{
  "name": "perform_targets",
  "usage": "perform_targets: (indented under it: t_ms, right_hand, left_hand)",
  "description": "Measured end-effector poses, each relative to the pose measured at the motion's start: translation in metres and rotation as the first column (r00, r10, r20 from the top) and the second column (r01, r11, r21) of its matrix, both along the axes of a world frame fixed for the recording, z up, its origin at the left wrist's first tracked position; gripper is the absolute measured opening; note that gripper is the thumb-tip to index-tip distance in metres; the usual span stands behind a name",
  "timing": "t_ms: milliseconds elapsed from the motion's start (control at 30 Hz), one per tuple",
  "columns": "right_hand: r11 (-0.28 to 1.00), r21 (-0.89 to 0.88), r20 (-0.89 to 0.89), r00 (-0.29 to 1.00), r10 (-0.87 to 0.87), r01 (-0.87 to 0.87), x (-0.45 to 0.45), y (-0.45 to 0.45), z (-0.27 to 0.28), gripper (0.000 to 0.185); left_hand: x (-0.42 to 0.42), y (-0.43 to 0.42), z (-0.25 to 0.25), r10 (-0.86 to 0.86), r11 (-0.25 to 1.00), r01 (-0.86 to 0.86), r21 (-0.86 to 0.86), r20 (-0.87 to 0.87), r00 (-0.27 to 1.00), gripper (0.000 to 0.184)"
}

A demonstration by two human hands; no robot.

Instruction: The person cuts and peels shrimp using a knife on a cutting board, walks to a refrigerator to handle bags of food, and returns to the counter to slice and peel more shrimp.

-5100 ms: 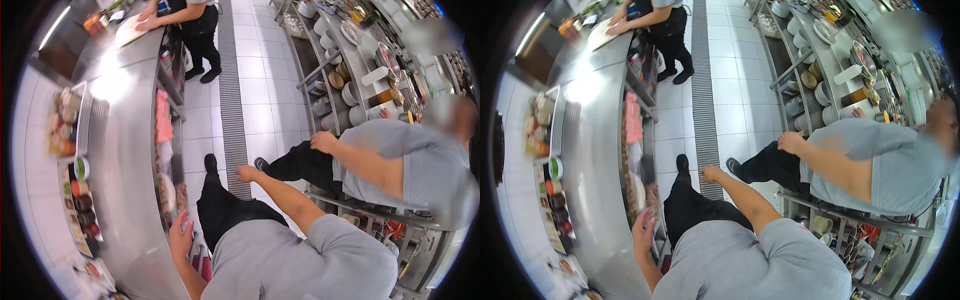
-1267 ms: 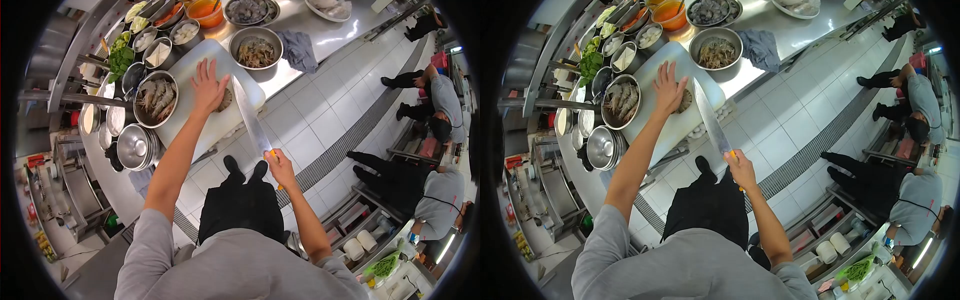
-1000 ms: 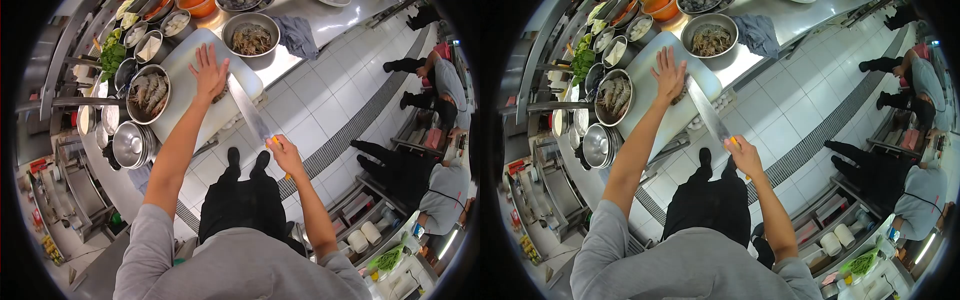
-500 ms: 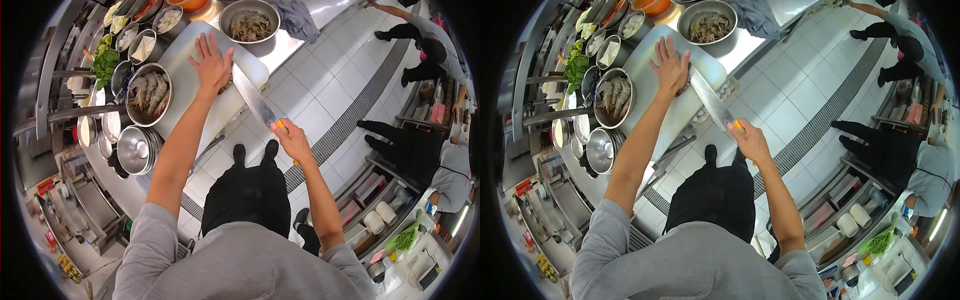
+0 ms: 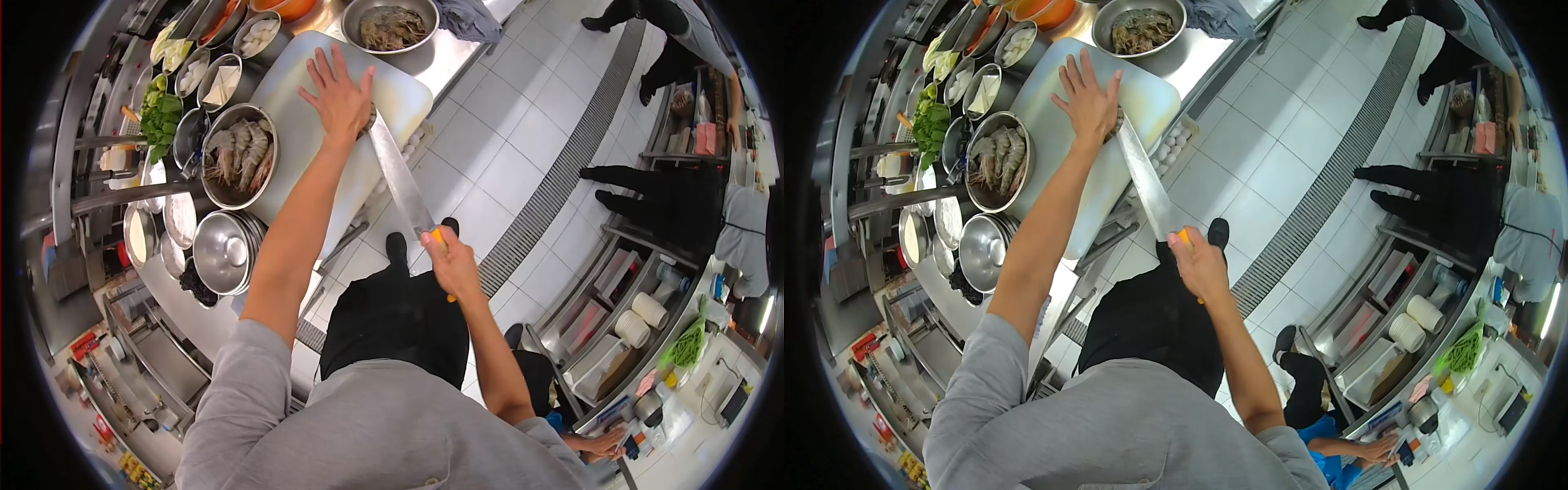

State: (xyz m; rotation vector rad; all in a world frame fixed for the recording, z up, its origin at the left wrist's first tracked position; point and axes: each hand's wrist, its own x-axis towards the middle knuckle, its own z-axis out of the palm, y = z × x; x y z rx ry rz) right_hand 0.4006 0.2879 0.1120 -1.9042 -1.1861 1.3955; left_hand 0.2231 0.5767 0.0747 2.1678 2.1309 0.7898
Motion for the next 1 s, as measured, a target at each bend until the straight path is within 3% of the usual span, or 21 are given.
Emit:
perform_targets:
  t_ms: [433, 767, 833, 867, 900, 933, 1000]
  right_hand:
    - [0.967, 0.022, -0.044, 0.967, -0.251, 0.252, -0.089, -0.049, 0.001, 0.042]
    - [0.98, -0.085, -0.021, 0.983, -0.182, 0.179, -0.056, -0.124, 0.012, 0.044]
    - [0.973, -0.109, 0.019, 0.979, -0.201, 0.202, -0.032, -0.138, 0.023, 0.044]
    - [0.981, -0.081, 0.128, 0.977, -0.168, 0.179, -0.019, -0.134, 0.032, 0.044]
    - [0.987, -0.053, 0.237, 0.962, -0.136, 0.152, -0.005, -0.128, 0.039, 0.044]
    - [0.989, 0.064, 0.337, 0.93, -0.145, 0.131, 0.007, -0.122, 0.033, 0.047]
    - [0.967, 0.256, 0.506, 0.853, -0.127, -0.008, 0.025, -0.08, 0.041, 0.041]
  left_hand:
    - [0.0, 0.001, 0.0, -0.041, 0.998, 0.042, 0.047, -0.032, 0.999, 0.079]
    - [-0.007, 0.009, 0.006, -0.062, 0.994, 0.066, 0.087, -0.046, 0.997, 0.071]
    - [-0.021, 0.011, 0.024, -0.214, 0.973, 0.217, -0.079, 0.053, 0.975, 0.054]
    - [-0.031, 0.01, 0.032, -0.21, 0.974, 0.214, -0.074, 0.056, 0.976, 0.054]
    - [-0.042, 0.008, 0.041, -0.362, 0.908, 0.36, -0.215, 0.032, 0.932, 0.046]
    - [-0.049, 0.006, 0.048, -0.507, 0.802, 0.483, -0.351, 0.028, 0.862, 0.04]
    - [-0.057, -0.016, 0.052, -0.6, 0.771, 0.559, -0.306, -0.054, 0.799, 0.04]
